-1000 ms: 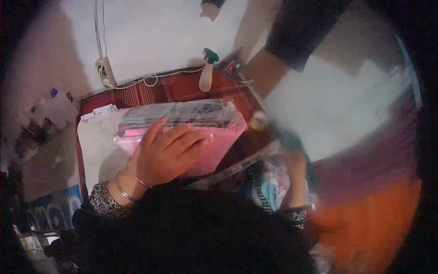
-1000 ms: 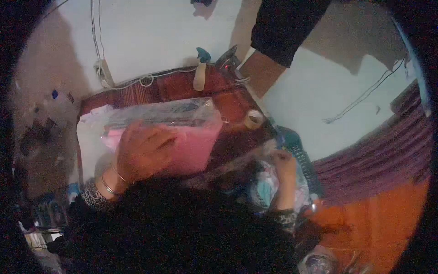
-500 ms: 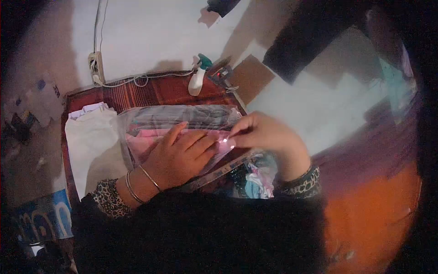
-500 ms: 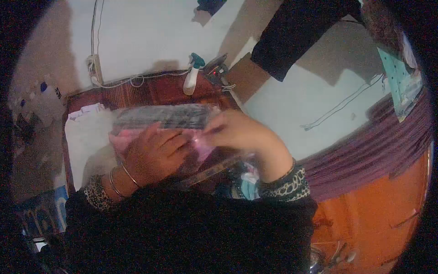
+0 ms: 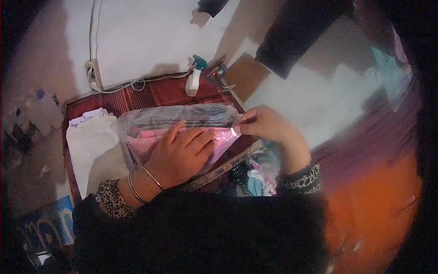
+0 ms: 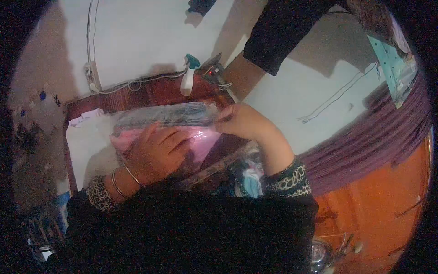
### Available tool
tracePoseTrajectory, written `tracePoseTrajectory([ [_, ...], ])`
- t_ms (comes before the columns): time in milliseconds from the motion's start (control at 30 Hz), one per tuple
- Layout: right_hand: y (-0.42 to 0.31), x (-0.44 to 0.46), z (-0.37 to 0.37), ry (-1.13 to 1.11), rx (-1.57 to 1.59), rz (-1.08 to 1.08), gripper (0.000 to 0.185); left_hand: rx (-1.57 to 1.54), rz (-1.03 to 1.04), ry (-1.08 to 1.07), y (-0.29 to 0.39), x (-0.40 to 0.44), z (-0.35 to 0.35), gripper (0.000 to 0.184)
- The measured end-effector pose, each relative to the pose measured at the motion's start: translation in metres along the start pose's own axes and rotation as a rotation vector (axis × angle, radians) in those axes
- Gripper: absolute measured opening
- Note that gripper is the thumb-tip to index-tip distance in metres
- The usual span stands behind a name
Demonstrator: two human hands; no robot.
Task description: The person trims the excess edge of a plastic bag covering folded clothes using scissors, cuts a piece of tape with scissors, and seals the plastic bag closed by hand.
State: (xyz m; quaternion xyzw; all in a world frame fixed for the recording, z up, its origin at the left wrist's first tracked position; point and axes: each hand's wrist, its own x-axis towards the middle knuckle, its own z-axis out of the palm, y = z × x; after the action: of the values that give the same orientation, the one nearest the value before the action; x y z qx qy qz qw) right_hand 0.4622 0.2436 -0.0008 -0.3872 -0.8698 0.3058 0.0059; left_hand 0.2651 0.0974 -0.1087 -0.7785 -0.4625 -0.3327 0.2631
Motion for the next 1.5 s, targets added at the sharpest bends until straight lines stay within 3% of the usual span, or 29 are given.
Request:
tracePoseTrajectory([
  [200,-0.005,0.000,0.003,0.113,-0.042,-0.009,0.020,0.019,-0.036,0.053,0.002,0.003,-0.001,0.020],
  [300,-0.006,0.002,0.005,0.142,-0.115,-0.023,0.020,-0.030,-0.044,0.002,0.002,0.003,-0.001,0.032],
  [367,-0.013,0.001,0.005,0.143,-0.135,-0.045,0.021,0.031,-0.051,0.065,0.004,0.005,0.000,0.022],
  [933,-0.033,-0.007,0.021,0.313,-0.373,-0.088,0.025,0.016,-0.070,0.088,0.005,0.005,0.001,0.019],
  [1133,-0.044,-0.018,0.038,0.400,-0.565,0.047,0.028,0.029,-0.069,0.081,0.004,0.003,0.003,0.020],
  [1200,-0.035,-0.019,0.047,0.633,-0.679,-0.184,0.027,0.014,-0.063,0.067,0.004,0.003,0.001,0.020],
  [1233,-0.033,-0.018,0.047,0.632,-0.680,-0.185,0.027,0.017,-0.070,0.059,0.004,0.004,0.001,0.020],
  [1300,-0.028,-0.016,0.046,0.720,-0.676,-0.456,0.024,0.022,-0.076,0.053,0.005,0.004,0.002,0.020],
  [1500,-0.012,-0.011,0.046,0.603,-0.365,-0.370,0.020,0.006,-0.081,0.094,0.005,0.004,0.004,0.019],
])
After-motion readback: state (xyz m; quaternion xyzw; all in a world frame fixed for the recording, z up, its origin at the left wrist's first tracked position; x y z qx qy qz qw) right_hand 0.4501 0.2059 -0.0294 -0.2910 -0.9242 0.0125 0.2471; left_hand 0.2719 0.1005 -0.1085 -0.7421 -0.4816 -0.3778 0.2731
